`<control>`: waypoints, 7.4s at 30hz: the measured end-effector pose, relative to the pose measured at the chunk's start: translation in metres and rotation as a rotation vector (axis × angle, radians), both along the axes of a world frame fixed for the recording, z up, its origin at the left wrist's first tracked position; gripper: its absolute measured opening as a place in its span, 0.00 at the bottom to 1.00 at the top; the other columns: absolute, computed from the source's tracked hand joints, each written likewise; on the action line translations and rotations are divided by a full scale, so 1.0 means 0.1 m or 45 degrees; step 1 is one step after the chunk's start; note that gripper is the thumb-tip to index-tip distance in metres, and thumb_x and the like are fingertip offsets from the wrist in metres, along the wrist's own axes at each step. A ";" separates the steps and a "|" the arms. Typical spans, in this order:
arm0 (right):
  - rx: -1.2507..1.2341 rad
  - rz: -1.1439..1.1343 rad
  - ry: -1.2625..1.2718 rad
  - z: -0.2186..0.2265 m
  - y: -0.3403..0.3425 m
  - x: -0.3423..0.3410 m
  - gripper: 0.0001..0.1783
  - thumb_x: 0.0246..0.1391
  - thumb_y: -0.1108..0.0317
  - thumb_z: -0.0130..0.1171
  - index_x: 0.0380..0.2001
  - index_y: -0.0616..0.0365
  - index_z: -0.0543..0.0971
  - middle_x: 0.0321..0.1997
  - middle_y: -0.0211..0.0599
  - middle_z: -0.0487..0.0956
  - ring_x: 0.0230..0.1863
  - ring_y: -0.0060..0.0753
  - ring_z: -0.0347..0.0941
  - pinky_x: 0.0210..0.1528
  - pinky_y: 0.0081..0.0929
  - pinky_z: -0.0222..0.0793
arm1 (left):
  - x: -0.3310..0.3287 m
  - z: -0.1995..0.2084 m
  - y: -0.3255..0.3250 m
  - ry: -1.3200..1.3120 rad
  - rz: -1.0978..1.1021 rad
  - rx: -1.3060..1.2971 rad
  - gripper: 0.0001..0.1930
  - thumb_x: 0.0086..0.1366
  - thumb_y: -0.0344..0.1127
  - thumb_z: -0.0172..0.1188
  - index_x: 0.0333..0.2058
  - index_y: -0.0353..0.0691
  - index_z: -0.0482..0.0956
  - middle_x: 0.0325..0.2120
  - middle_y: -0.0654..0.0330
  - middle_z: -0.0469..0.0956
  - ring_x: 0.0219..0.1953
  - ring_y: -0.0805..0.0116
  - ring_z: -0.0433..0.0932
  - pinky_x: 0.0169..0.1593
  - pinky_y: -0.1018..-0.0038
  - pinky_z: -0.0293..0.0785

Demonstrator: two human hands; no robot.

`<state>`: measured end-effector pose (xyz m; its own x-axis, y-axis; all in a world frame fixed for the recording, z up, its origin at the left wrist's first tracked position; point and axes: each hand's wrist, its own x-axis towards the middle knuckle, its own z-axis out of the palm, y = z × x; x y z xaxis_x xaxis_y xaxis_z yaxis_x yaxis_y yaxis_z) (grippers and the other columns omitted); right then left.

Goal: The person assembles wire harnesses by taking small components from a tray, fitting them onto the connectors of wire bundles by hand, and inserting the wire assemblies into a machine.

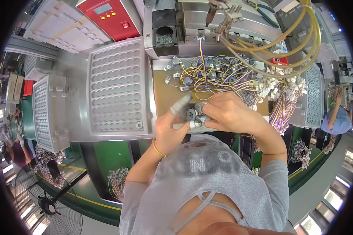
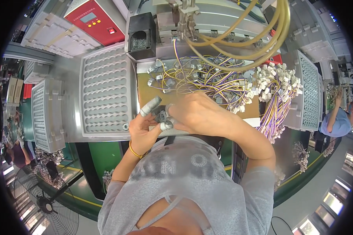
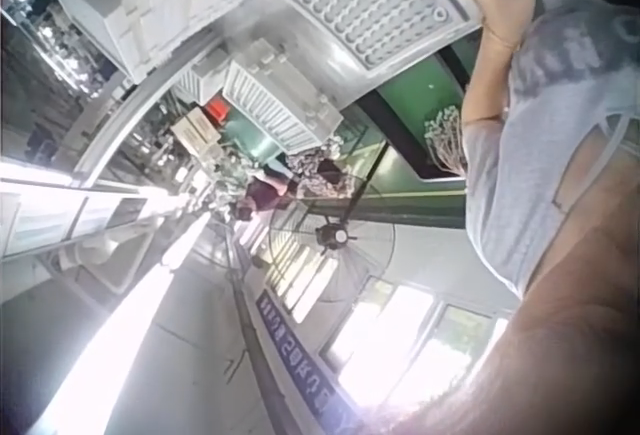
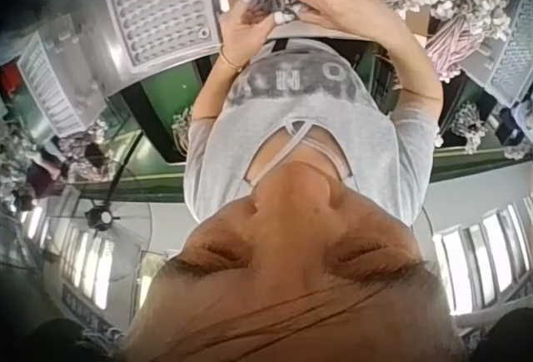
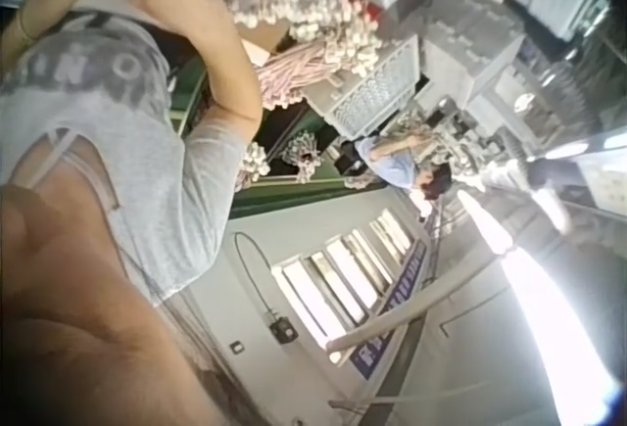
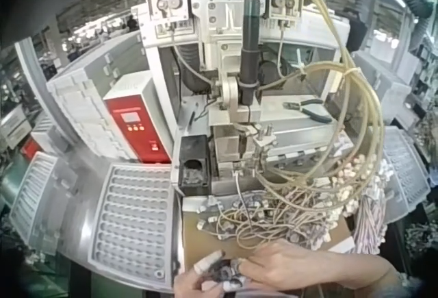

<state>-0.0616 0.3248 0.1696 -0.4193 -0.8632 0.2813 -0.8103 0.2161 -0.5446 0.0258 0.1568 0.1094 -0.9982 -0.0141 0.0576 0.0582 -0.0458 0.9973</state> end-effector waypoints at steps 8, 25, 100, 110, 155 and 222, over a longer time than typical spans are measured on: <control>0.260 0.170 -0.088 0.07 -0.01 -0.13 0.14 0.31 0.70 0.60 0.17 0.59 0.64 0.13 0.37 0.65 0.19 0.42 0.66 0.21 0.35 0.60 | -0.03 0.03 0.01 0.219 0.036 -0.320 0.27 0.45 0.20 0.59 0.48 0.31 0.67 0.39 0.52 0.74 0.34 0.67 0.77 0.35 0.77 0.74; 0.466 0.175 0.078 0.17 -0.15 -0.11 0.16 0.28 0.67 0.62 0.19 0.59 0.65 0.14 0.37 0.68 0.20 0.42 0.67 0.21 0.36 0.62 | -0.07 0.06 -0.06 0.393 0.065 -0.516 0.28 0.40 0.17 0.56 0.46 0.30 0.68 0.33 0.51 0.76 0.23 0.68 0.76 0.30 0.76 0.72; 0.134 0.072 0.083 0.06 -0.14 -0.16 0.16 0.26 0.69 0.63 0.15 0.58 0.63 0.11 0.34 0.64 0.15 0.38 0.64 0.16 0.32 0.57 | -0.04 -0.10 -0.08 -0.120 -0.062 0.589 0.22 0.52 0.22 0.57 0.46 0.26 0.66 0.37 0.52 0.74 0.33 0.68 0.75 0.31 0.76 0.75; 0.162 0.087 0.114 0.10 -0.17 -0.14 0.16 0.26 0.68 0.61 0.15 0.57 0.63 0.11 0.33 0.64 0.16 0.38 0.64 0.17 0.32 0.57 | -0.01 -0.14 -0.04 -0.075 -0.001 0.465 0.22 0.50 0.20 0.58 0.46 0.28 0.67 0.40 0.55 0.72 0.38 0.72 0.72 0.38 0.78 0.72; -0.644 -0.388 -1.290 -0.47 -0.28 0.32 0.21 0.47 0.66 0.57 0.44 0.65 0.68 0.44 0.38 0.67 0.44 0.29 0.65 0.46 0.27 0.62 | -0.01 -0.10 -0.08 -0.218 -0.009 0.851 0.14 0.55 0.24 0.53 0.42 0.32 0.70 0.39 0.55 0.74 0.37 0.70 0.74 0.36 0.75 0.73; -0.098 -1.026 -0.256 -0.53 0.65 0.29 0.11 0.38 0.73 0.56 0.29 0.62 0.72 0.24 0.39 0.73 0.24 0.32 0.71 0.27 0.23 0.65 | 0.88 -0.99 -1.01 -0.232 0.718 -1.963 0.14 0.51 0.42 0.56 0.32 0.39 0.78 0.43 0.53 0.69 0.46 0.52 0.64 0.49 0.59 0.58</control>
<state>-0.0324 0.3895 0.1165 -0.9489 -0.2584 0.1811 -0.3091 0.6446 -0.6993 0.1133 0.0558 0.0101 -0.8822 -0.3985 0.2507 -0.3925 0.9166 0.0758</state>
